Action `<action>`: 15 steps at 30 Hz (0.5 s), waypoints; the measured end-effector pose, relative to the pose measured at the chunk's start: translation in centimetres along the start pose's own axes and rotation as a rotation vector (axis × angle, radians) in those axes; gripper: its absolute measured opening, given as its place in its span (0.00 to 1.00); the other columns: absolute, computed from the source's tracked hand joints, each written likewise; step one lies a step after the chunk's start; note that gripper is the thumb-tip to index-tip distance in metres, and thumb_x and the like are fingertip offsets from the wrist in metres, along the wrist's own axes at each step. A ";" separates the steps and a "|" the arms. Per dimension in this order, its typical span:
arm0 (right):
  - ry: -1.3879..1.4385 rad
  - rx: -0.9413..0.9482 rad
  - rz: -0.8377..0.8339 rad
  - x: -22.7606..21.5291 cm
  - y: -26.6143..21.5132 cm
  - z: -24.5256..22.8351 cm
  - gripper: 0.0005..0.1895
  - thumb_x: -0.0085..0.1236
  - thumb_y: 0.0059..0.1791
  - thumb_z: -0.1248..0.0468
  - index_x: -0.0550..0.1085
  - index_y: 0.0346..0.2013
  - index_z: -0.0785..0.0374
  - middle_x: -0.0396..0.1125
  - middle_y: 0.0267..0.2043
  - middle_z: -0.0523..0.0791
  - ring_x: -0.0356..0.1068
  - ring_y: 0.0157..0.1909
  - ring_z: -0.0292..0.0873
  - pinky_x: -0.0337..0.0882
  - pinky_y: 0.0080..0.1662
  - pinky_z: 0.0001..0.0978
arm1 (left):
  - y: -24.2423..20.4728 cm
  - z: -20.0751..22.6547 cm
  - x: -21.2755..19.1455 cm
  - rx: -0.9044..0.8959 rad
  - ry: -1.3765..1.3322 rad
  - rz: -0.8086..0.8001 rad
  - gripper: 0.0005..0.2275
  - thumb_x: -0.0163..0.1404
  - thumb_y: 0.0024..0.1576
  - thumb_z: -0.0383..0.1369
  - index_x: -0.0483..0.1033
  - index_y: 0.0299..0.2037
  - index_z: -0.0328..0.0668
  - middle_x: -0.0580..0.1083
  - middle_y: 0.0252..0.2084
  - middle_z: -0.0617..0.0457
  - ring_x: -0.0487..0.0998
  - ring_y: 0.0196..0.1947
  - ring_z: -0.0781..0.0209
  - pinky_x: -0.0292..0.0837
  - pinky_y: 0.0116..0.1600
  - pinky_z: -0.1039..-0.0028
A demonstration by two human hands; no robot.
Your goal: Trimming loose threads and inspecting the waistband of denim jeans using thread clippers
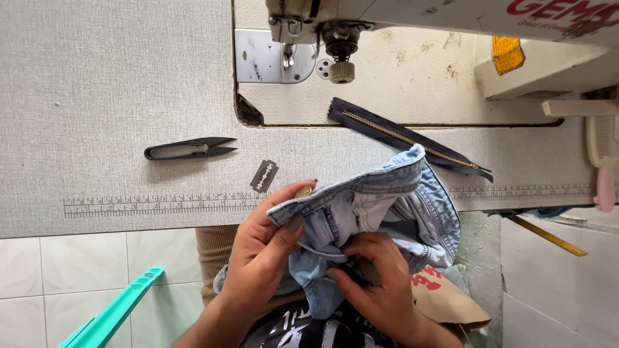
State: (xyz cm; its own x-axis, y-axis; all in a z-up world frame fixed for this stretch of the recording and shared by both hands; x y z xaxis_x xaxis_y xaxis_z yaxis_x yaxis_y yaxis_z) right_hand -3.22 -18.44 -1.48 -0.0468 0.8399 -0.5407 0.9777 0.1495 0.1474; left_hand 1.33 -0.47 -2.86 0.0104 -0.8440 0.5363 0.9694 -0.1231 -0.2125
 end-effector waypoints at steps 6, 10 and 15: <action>-0.084 -0.228 -0.014 -0.6 0.1 -1.2 0.08 0.63 0.46 0.66 0.70 0.29 0.61 0.66 0.29 0.46 0.66 0.29 0.45 0.66 0.35 0.33 | 0.1 -3.0 0.1 -0.112 -0.376 0.045 0.17 0.48 0.61 0.23 0.67 0.61 0.30 0.76 0.50 0.43 0.76 0.40 0.63 0.73 0.44 0.77; -0.357 -0.769 -0.085 -0.5 -1.1 -5.8 0.09 0.56 0.52 0.66 0.73 0.28 0.65 0.66 0.28 0.48 0.66 0.26 0.45 0.68 0.28 0.33 | 0.7 -5.8 0.0 -0.238 -0.512 0.110 0.13 0.47 0.62 0.24 0.68 0.57 0.37 0.75 0.36 0.48 0.76 0.30 0.63 0.73 0.36 0.76; -0.209 -0.755 -0.193 0.7 -1.2 -5.2 0.02 0.55 0.53 0.65 0.72 0.38 0.61 0.68 0.37 0.45 0.67 0.31 0.44 0.64 0.33 0.35 | 1.8 -3.9 1.2 -0.214 -0.476 0.051 0.15 0.53 0.61 0.28 0.68 0.57 0.37 0.78 0.37 0.47 0.78 0.34 0.64 0.75 0.41 0.77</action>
State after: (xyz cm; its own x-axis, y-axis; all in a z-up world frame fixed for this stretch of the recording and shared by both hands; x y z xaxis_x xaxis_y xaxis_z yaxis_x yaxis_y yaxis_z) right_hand -5.52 -15.36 2.29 -0.0887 0.6596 -0.7463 0.5507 0.6568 0.5151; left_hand 2.16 -3.72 -5.81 0.2152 -0.5267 0.8223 0.8935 -0.2336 -0.3834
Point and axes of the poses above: each hand's wrist, its own y-axis towards the middle knuckle, its own x-axis out of the palm, z = x × y, the point moved 7 cm from there along y, towards the middle knuckle
